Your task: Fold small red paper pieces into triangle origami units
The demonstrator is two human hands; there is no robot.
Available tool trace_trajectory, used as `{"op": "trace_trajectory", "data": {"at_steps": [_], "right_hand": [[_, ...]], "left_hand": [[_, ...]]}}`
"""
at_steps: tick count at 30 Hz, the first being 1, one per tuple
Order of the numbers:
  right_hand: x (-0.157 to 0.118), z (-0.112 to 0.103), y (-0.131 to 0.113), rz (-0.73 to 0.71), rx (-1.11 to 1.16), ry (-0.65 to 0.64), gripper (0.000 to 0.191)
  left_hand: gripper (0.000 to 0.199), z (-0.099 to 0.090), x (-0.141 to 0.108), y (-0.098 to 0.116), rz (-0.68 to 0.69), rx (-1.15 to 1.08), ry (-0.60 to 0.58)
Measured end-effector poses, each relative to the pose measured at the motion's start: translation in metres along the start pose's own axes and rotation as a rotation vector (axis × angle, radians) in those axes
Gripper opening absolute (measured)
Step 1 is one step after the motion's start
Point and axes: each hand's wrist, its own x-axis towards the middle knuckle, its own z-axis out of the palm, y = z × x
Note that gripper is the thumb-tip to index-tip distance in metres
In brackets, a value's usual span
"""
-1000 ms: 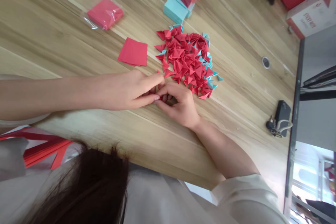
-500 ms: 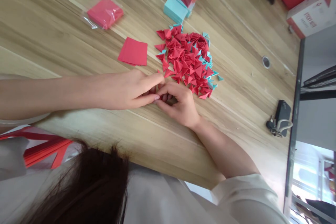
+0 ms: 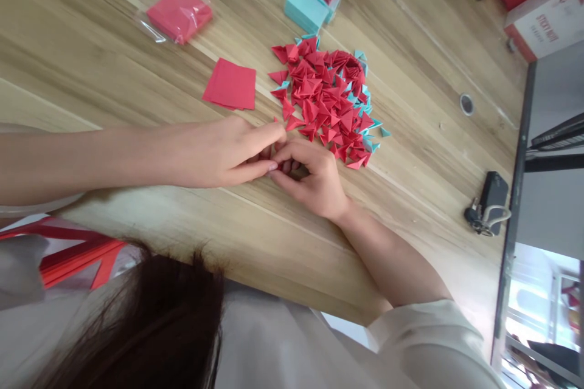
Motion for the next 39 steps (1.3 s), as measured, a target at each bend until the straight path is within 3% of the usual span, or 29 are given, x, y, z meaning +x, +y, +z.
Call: {"op": "trace_trajectory", "data": {"at_steps": [26,39], "right_hand": [[-0.0010,0.0015,0.0015,-0.039,0.017,0.014,0.006],[-0.0005,0.0009,0.0005,-0.037,0.013,0.018,0.007]], "left_hand": [[0.014,-0.0023,-0.0002,0.0038,-0.092,0.033,-0.059],[0.019,0.0028,-0.0007,-0.0027,-0.016,0.078,-0.004]]}}
